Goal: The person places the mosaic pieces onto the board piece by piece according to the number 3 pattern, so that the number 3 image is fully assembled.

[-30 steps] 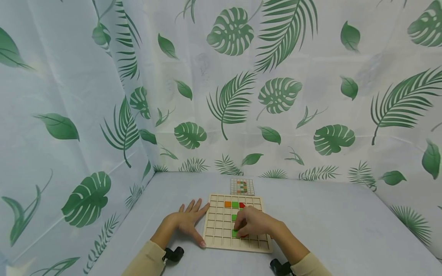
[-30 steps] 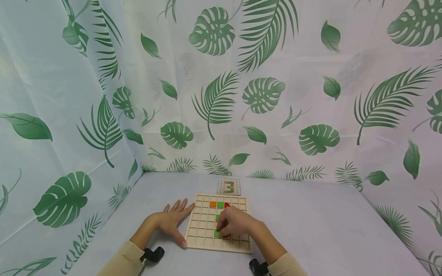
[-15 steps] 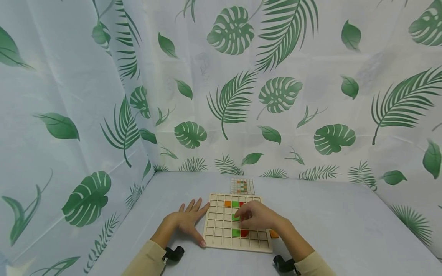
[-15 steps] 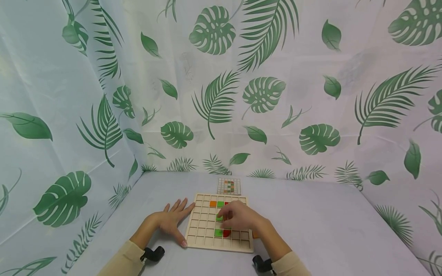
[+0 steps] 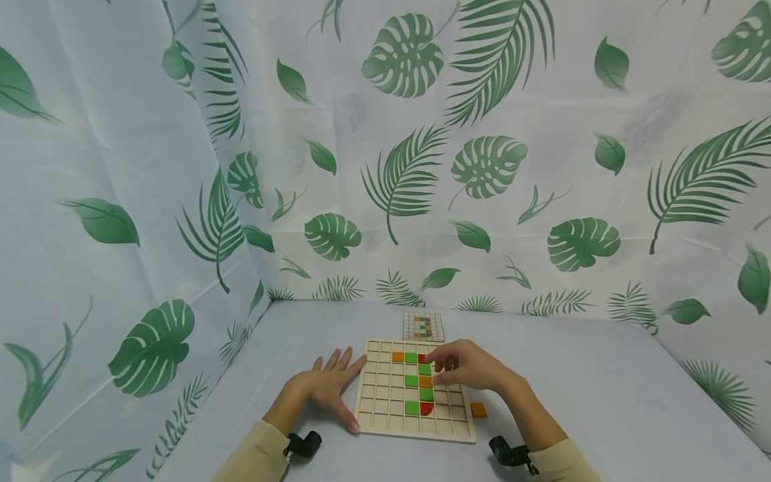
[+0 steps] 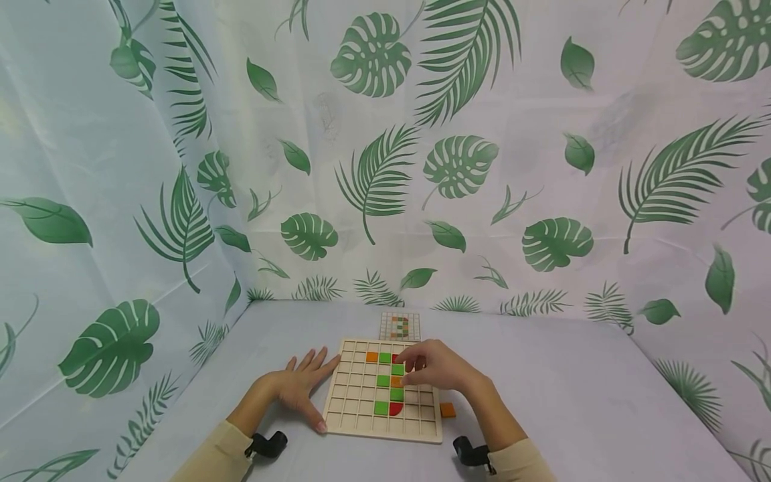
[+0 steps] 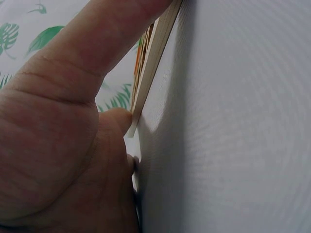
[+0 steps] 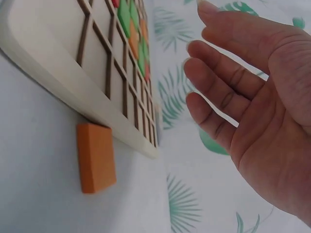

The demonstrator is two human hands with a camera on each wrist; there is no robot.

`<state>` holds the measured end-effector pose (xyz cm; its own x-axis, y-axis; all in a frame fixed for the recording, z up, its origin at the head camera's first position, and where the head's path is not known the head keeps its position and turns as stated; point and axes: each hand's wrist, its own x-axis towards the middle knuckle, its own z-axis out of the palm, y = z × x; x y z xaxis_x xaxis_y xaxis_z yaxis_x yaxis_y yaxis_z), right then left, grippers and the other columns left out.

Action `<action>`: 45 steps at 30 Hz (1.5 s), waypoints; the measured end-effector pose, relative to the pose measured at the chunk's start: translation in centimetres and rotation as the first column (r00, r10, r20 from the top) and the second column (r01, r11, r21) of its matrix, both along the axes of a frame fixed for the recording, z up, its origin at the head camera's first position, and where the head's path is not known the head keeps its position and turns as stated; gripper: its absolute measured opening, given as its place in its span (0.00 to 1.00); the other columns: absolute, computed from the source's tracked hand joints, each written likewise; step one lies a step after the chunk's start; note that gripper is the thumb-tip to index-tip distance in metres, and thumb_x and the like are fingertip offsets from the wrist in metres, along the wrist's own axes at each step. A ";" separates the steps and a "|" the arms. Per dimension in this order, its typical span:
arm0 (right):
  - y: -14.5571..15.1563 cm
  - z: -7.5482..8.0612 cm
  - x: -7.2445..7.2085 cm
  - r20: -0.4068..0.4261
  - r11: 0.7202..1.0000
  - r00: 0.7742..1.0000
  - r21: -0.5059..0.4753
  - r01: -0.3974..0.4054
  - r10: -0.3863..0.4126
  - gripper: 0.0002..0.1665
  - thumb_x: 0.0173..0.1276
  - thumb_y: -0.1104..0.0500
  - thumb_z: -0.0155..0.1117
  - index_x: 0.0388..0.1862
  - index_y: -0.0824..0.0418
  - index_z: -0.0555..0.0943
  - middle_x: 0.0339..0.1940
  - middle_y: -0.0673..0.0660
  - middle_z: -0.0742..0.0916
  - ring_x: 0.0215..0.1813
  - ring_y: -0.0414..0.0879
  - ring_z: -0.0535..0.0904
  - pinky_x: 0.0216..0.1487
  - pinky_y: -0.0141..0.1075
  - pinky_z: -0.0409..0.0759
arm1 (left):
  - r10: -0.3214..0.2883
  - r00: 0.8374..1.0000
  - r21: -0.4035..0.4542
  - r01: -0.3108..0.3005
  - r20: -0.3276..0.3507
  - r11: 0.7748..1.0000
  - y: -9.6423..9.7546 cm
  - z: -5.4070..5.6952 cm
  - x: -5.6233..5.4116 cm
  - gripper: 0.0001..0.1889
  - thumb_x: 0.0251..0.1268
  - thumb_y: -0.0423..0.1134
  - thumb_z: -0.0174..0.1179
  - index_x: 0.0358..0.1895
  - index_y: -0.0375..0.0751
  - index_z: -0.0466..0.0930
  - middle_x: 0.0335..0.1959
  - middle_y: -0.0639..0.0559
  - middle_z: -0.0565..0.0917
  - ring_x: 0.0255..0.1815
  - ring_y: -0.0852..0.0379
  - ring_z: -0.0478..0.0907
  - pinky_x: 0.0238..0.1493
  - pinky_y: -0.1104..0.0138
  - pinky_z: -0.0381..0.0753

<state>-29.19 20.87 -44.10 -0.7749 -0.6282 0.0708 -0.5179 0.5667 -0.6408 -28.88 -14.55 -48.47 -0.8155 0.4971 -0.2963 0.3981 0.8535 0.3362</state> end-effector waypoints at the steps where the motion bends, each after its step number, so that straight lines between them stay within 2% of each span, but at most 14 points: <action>1: 0.1 0.0 0.0 -0.005 1.000 1.000 0.006 0.007 -0.007 0.20 0.68 0.56 0.75 0.57 0.59 0.88 0.37 0.47 0.87 0.36 0.43 0.81 0.37 0.33 0.81 | -0.001 1.000 0.001 0.001 -0.001 1.000 0.0 0.0 0.0 0.73 0.39 0.71 0.79 0.87 0.59 0.38 0.88 0.41 0.37 0.88 0.37 0.31 0.81 0.33 0.36; 9: 1.3 0.2 -0.2 0.012 0.999 0.999 0.016 0.037 -0.037 0.20 0.68 0.57 0.75 0.57 0.61 0.88 0.42 0.56 0.89 0.39 0.44 0.81 0.38 0.33 0.82 | -0.006 1.000 -0.001 0.006 -0.009 1.000 0.0 -0.1 -0.1 0.74 0.39 0.72 0.79 0.87 0.60 0.38 0.88 0.42 0.36 0.88 0.38 0.31 0.81 0.33 0.36; 16: 2.6 0.3 -0.3 0.022 0.999 0.999 0.014 0.050 -0.050 0.20 0.67 0.57 0.76 0.57 0.61 0.87 0.42 0.54 0.89 0.40 0.43 0.81 0.39 0.33 0.83 | -0.002 1.000 -0.007 0.002 -0.008 1.000 -0.1 -0.2 -0.2 0.74 0.39 0.73 0.78 0.87 0.59 0.38 0.88 0.41 0.36 0.88 0.37 0.31 0.81 0.33 0.37; 22: 3.7 0.5 -0.3 0.071 0.998 0.996 0.042 0.051 -0.054 0.22 0.65 0.58 0.77 0.58 0.62 0.86 0.44 0.59 0.89 0.40 0.45 0.81 0.38 0.33 0.82 | -0.002 1.000 -0.005 0.002 -0.011 1.000 0.0 0.0 -0.1 0.74 0.39 0.72 0.79 0.87 0.59 0.38 0.88 0.41 0.37 0.88 0.37 0.31 0.81 0.33 0.37; 29: 4.4 0.8 -0.3 0.130 0.998 0.991 0.054 0.027 -0.034 0.24 0.63 0.61 0.78 0.58 0.62 0.86 0.44 0.58 0.89 0.42 0.47 0.82 0.39 0.34 0.81 | -0.005 1.000 0.002 0.005 -0.006 1.000 0.0 0.0 0.0 0.73 0.40 0.71 0.79 0.87 0.59 0.38 0.88 0.41 0.37 0.88 0.37 0.31 0.81 0.32 0.37; 39: 4.7 0.8 0.1 0.189 0.990 0.977 0.121 0.078 -0.100 0.21 0.56 0.63 0.82 0.50 0.58 0.88 0.44 0.55 0.88 0.44 0.48 0.81 0.42 0.39 0.81 | -0.004 1.000 0.006 0.004 -0.005 1.000 0.1 0.3 0.2 0.73 0.40 0.71 0.79 0.87 0.57 0.39 0.88 0.40 0.37 0.88 0.36 0.31 0.81 0.32 0.37; 45: 4.9 0.8 0.3 0.188 0.981 0.975 0.176 0.084 -0.117 0.15 0.55 0.63 0.82 0.41 0.57 0.88 0.36 0.53 0.88 0.38 0.47 0.80 0.38 0.39 0.78 | -0.003 1.000 0.004 0.003 -0.004 1.000 0.1 0.2 0.2 0.73 0.40 0.71 0.79 0.87 0.58 0.38 0.88 0.41 0.37 0.88 0.37 0.31 0.81 0.32 0.37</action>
<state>-28.88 25.81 -43.28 -0.8229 -0.5364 -0.1874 -0.3264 0.7162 -0.6169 -28.68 -14.46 -48.31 -0.8151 0.5008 -0.2912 0.4019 0.8509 0.3383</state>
